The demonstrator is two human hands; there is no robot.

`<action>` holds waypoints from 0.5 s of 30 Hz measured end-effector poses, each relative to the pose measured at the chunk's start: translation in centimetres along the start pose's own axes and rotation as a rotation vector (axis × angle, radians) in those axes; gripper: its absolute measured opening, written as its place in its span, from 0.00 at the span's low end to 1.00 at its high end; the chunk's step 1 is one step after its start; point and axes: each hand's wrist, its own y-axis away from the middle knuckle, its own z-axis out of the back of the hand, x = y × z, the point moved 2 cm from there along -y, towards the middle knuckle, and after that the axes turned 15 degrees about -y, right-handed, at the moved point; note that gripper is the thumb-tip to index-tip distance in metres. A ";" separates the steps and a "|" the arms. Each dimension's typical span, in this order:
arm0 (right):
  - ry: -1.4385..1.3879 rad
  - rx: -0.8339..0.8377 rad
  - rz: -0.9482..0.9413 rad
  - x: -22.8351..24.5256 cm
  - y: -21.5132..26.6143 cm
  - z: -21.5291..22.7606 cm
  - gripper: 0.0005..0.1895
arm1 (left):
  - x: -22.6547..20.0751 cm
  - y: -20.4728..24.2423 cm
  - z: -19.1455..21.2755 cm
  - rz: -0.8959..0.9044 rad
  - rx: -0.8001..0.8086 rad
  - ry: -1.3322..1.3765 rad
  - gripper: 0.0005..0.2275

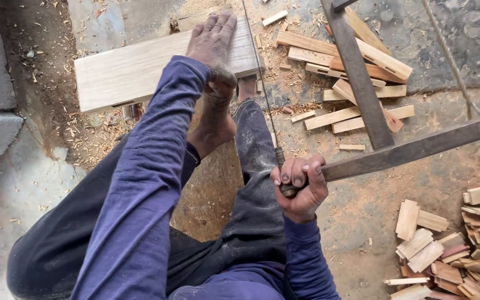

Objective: Manual sawing of a wooden plank into smaller sections using a frame saw.

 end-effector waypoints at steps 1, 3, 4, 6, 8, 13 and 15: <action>-0.016 -0.002 0.003 0.3 0.3 0.2 0.10 | -0.1 -0.2 -0.1 -0.011 0.001 -0.016 0.63; -0.040 -0.006 0.003 0.6 0.9 0.3 0.10 | -0.2 -0.2 0.2 -0.011 -0.001 -0.012 0.63; -0.058 -0.005 -0.002 0.7 1.2 0.3 0.10 | -0.1 -0.2 0.4 -0.007 -0.007 -0.001 0.64; -0.062 -0.011 -0.001 1.0 1.9 0.2 0.10 | -0.1 -0.5 0.1 -0.007 -0.012 -0.030 0.65; -0.068 -0.014 -0.009 1.2 2.6 0.0 0.10 | 0.2 -0.6 -0.3 0.003 -0.018 -0.057 0.65; -0.067 -0.019 0.002 1.1 4.9 -0.1 0.10 | 0.3 -0.7 -0.3 -0.027 -0.075 -0.070 0.64; -0.076 -0.027 0.007 1.2 5.9 -0.3 0.10 | 0.4 -0.8 -0.5 -0.033 -0.082 -0.064 0.64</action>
